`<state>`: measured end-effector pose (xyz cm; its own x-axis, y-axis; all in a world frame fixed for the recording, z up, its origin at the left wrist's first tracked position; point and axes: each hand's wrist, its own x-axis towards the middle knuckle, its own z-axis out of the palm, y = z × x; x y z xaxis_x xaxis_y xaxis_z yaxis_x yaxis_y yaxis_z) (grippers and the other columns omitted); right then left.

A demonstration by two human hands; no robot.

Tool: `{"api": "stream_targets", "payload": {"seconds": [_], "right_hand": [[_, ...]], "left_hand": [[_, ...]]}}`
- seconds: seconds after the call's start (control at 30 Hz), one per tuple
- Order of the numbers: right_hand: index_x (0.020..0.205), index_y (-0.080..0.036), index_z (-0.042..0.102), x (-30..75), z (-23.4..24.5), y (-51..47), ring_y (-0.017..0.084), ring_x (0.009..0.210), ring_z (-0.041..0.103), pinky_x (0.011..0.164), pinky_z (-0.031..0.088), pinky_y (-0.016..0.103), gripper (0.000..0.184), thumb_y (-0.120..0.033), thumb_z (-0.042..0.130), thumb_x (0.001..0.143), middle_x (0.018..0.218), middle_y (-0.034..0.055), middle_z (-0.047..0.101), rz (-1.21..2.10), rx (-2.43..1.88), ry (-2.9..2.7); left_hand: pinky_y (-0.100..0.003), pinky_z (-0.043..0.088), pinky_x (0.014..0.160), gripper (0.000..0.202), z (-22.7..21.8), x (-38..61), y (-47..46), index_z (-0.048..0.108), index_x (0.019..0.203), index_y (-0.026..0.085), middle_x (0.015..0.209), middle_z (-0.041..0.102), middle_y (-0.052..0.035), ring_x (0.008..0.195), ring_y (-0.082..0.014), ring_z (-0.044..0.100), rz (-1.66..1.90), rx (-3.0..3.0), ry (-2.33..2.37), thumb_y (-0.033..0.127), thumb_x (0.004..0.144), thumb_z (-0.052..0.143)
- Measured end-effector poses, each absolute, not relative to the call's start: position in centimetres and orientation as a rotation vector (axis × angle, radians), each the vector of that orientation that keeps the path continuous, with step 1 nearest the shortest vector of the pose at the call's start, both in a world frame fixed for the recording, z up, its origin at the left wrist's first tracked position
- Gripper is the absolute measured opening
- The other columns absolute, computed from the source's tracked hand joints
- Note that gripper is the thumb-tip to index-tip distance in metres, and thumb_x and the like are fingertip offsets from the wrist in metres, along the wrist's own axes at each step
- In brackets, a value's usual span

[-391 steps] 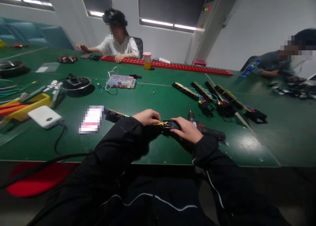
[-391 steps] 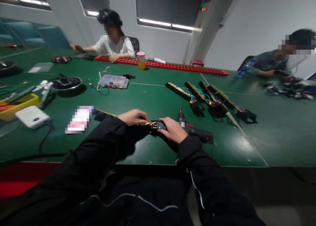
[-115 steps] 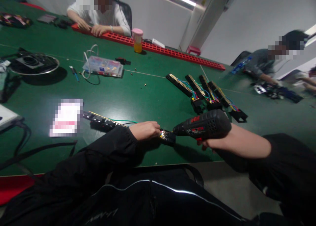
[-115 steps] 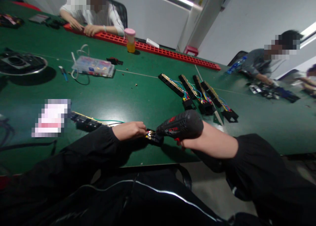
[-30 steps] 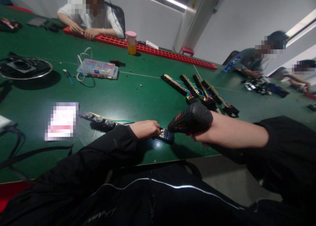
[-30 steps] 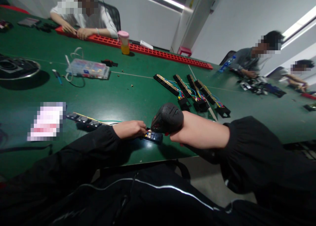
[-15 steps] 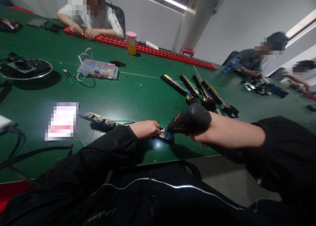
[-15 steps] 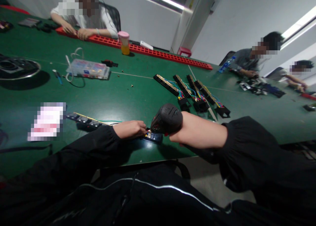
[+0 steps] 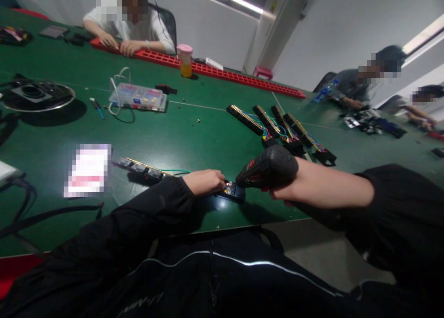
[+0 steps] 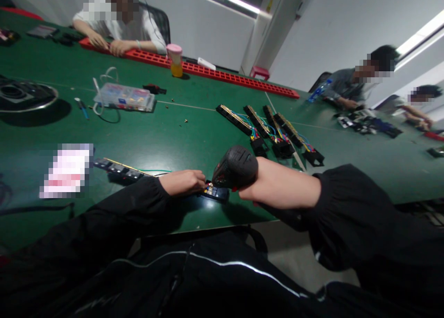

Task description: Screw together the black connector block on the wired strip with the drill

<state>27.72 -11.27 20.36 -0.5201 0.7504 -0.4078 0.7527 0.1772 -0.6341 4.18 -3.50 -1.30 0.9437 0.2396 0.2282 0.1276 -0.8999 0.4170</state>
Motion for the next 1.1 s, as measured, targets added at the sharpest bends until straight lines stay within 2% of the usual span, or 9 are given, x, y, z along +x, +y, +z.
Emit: {"api": "stream_targets", "payload": {"seconds": [0.13,0.3,0.4,0.5,0.57,0.63,0.77,0.93,1.1], "right_hand": [[0.108,-0.013,0.070,27.6,20.2,-11.2,0.016,0.081,0.058,0.077,0.054,0.026,0.033,-0.014,0.063,0.076,0.090,-0.0014,0.069,-1.361,1.509,2.401],[0.091,-0.017,0.069,27.6,21.5,-11.3,0.014,0.068,0.058,0.075,0.057,0.028,0.013,-0.019,0.066,0.078,0.080,-0.0027,0.069,-1.335,1.562,2.328],[0.112,-0.019,0.073,28.7,22.2,-11.5,0.020,0.087,0.068,0.098,0.058,0.036,0.030,-0.032,0.072,0.085,0.103,0.0030,0.076,-1.213,1.516,2.525],[0.141,-0.024,0.062,31.1,20.6,-11.8,0.026,0.119,0.068,0.115,0.049,0.043,0.050,-0.032,0.066,0.092,0.134,0.0075,0.071,-1.011,1.477,2.657],[0.155,-0.028,0.049,33.0,18.1,-11.8,0.029,0.130,0.064,0.113,0.050,0.046,0.063,-0.029,0.062,0.093,0.147,0.0083,0.063,-0.724,1.544,2.658],[0.161,-0.024,0.039,34.6,14.8,-11.6,0.034,0.126,0.066,0.102,0.055,0.048,0.071,-0.026,0.059,0.092,0.145,0.0144,0.063,-0.304,1.612,2.636],[0.165,-0.016,0.026,36.5,8.5,-9.8,0.033,0.101,0.072,0.078,0.056,0.039,0.080,-0.020,0.056,0.091,0.117,0.0173,0.070,0.108,1.534,2.440],[0.164,-0.014,0.025,37.9,3.1,-5.8,0.028,0.094,0.068,0.076,0.051,0.034,0.082,-0.017,0.059,0.089,0.112,0.0164,0.066,0.250,1.505,2.479],[0.162,-0.010,0.029,38.4,0.6,-1.5,0.028,0.099,0.066,0.083,0.052,0.037,0.084,-0.023,0.065,0.087,0.116,0.0177,0.062,0.030,1.429,2.553]], "left_hand": [[-0.028,0.040,0.068,0.025,-1.3,4.2,-3.5,0.072,0.081,0.015,0.082,0.066,-0.0056,0.078,-0.0159,0.059,0.401,2.692,0.249,0.013,0.101,0.056],[-0.028,0.040,0.066,0.020,-1.5,4.1,-3.5,0.074,0.088,0.016,0.083,0.066,-0.0061,0.075,-0.0161,0.059,0.414,2.741,0.278,0.014,0.100,0.059],[-0.028,0.042,0.066,0.021,-1.4,3.9,-3.5,0.076,0.093,0.016,0.086,0.067,-0.0071,0.076,-0.0163,0.061,0.376,2.753,0.315,0.017,0.101,0.057],[-0.026,0.046,0.070,0.024,-1.1,3.3,-3.6,0.077,0.104,0.017,0.093,0.069,-0.0078,0.077,-0.0156,0.064,0.341,2.720,0.369,0.020,0.104,0.054],[-0.026,0.049,0.074,0.025,-0.9,2.8,-3.7,0.077,0.108,0.017,0.098,0.070,-0.0090,0.081,-0.0156,0.066,0.358,2.668,0.420,0.020,0.103,0.053],[-0.026,0.051,0.080,0.025,-0.6,2.2,-3.9,0.075,0.111,0.016,0.103,0.071,-0.0105,0.088,-0.0164,0.068,0.391,2.607,0.454,0.017,0.101,0.052],[-0.029,0.054,0.091,0.028,-0.3,1.4,-4.3,0.071,0.121,0.015,0.111,0.072,-0.0112,0.102,-0.0188,0.069,0.442,2.496,0.440,0.017,0.100,0.053],[-0.031,0.055,0.093,0.023,-1.3,1.4,-4.2,0.071,0.117,0.015,0.114,0.072,-0.0109,0.105,-0.0200,0.069,0.504,2.434,0.415,0.021,0.097,0.062],[-0.029,0.053,0.087,0.018,-2.0,1.6,-4.1,0.070,0.112,0.018,0.109,0.071,-0.0088,0.099,-0.0187,0.067,0.542,2.432,0.467,0.018,0.100,0.056]]}}
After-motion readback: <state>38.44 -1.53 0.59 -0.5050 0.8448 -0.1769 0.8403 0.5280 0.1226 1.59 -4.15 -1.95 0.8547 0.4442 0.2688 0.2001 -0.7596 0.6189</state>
